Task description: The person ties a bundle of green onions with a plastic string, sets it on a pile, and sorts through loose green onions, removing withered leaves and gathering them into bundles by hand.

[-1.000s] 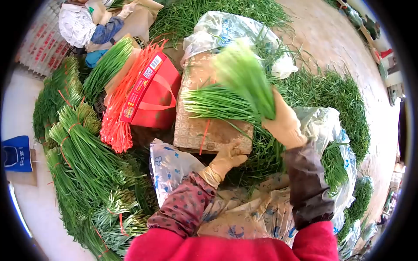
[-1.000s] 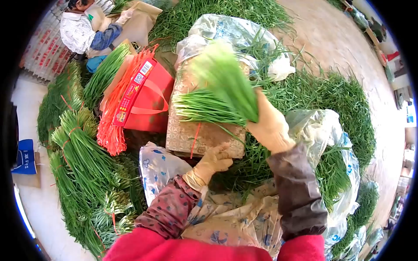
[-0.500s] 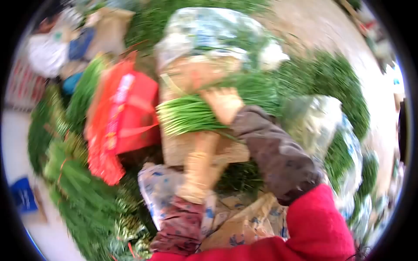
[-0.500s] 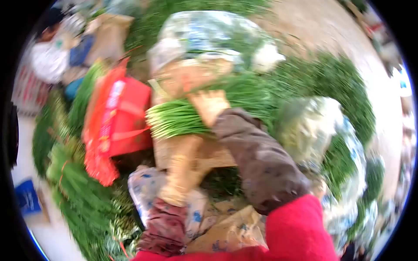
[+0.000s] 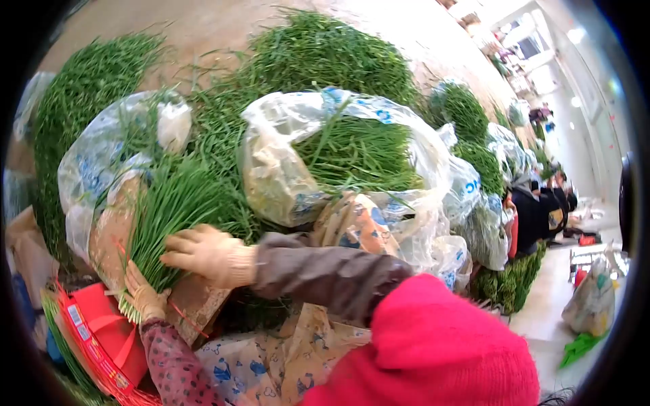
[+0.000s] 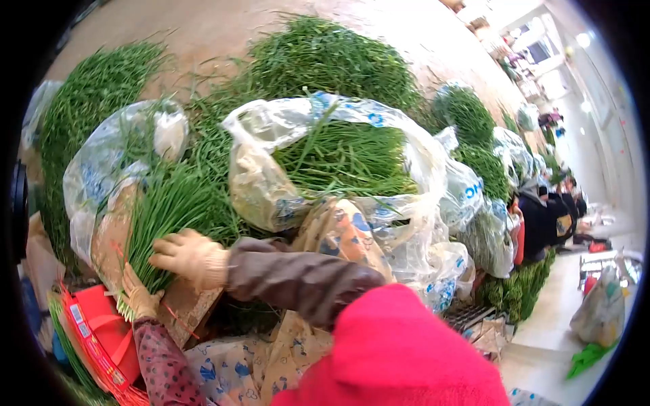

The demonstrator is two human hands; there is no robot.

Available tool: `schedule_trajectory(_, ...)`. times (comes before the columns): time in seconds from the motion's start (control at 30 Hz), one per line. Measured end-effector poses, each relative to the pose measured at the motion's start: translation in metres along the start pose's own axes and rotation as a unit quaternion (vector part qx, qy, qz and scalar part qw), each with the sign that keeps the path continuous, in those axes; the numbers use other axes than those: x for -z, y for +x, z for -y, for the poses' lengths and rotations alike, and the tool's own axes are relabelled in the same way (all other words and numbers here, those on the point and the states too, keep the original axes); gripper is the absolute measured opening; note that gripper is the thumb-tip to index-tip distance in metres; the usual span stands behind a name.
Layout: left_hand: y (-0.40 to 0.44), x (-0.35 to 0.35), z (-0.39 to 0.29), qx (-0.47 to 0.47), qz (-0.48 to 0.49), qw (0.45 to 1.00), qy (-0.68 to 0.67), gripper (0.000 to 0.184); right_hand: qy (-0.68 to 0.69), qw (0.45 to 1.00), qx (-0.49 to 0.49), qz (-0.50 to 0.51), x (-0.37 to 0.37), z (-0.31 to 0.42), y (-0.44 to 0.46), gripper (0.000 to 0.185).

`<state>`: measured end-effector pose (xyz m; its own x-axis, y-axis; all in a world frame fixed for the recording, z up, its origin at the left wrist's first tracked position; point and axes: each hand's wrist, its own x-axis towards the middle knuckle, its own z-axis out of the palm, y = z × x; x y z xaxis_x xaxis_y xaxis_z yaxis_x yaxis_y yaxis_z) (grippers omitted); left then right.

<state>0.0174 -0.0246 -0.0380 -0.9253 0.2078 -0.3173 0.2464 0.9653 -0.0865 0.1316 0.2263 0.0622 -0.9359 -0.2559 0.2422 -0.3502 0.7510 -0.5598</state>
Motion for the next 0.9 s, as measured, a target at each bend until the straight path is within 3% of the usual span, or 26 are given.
schedule_trajectory(0.07,-0.005,0.014,-0.007,0.014,0.025,1.0,0.012,0.136,0.015,0.994,-0.067,-0.084,0.05,-0.008,-0.055,0.054)
schedule_trajectory(0.13,-0.008,0.018,-0.007,-0.001,0.024,0.999,0.022,0.14,-0.083,0.977,-0.145,-0.135,0.098,-0.027,-0.118,0.052)
schedule_trajectory(0.17,-0.009,0.019,-0.005,-0.008,0.02,0.999,0.029,0.14,-0.027,0.956,-0.217,-0.196,0.123,-0.032,-0.148,0.054)
schedule_trajectory(0.2,-0.009,0.021,-0.004,-0.003,0.031,0.999,0.043,0.143,-0.059,0.926,-0.261,-0.265,0.14,-0.041,-0.179,0.054)
schedule_trajectory(0.3,-0.014,0.051,-0.03,0.016,0.067,0.995,0.073,0.147,-0.1,0.862,-0.378,-0.323,0.181,-0.074,-0.272,0.041)
schedule_trajectory(0.4,-0.021,0.086,-0.053,0.026,0.098,0.992,0.081,0.147,-0.074,0.833,-0.469,-0.284,0.196,-0.094,-0.341,0.029)
schedule_trajectory(0.47,-0.015,0.093,-0.066,-0.088,0.021,0.989,0.116,0.139,-0.116,0.825,-0.54,-0.119,0.203,-0.095,-0.366,0.028)
schedule_trajectory(0.53,-0.011,0.114,-0.095,-0.188,-0.012,0.977,0.1,0.127,-0.143,0.841,-0.522,-0.023,0.2,-0.086,-0.383,0.029)
schedule_trajectory(0.57,-0.029,0.141,-0.129,-0.224,-0.019,0.972,0.069,0.108,-0.158,0.844,-0.512,0.029,0.195,-0.084,-0.389,0.03)
schedule_trajectory(0.67,-0.06,0.177,-0.212,-0.451,-0.14,0.877,-0.087,0.076,-0.2,0.826,-0.5,0.166,0.173,-0.08,-0.399,0.035)
schedule_trajectory(0.7,-0.067,0.178,-0.242,-0.519,-0.154,0.828,-0.145,0.071,-0.181,0.798,-0.521,0.244,0.175,-0.074,-0.386,0.034)
schedule_trajectory(0.73,-0.076,0.18,-0.274,-0.569,-0.127,0.792,-0.183,0.065,-0.174,0.799,-0.523,0.24,0.175,-0.071,-0.384,0.034)
schedule_trajectory(0.8,-0.092,0.17,-0.328,-0.646,-0.138,0.74,-0.126,0.056,-0.132,0.825,-0.474,0.277,0.175,-0.068,-0.385,0.032)
schedule_trajectory(0.87,-0.102,0.154,-0.371,-0.658,-0.062,0.747,-0.073,0.05,-0.089,0.825,-0.489,0.269,0.179,-0.07,-0.389,0.031)
schedule_trajectory(0.9,-0.106,0.144,-0.385,-0.633,0.001,0.774,-0.014,0.053,-0.062,0.838,-0.515,0.171,0.183,-0.074,-0.393,0.03)
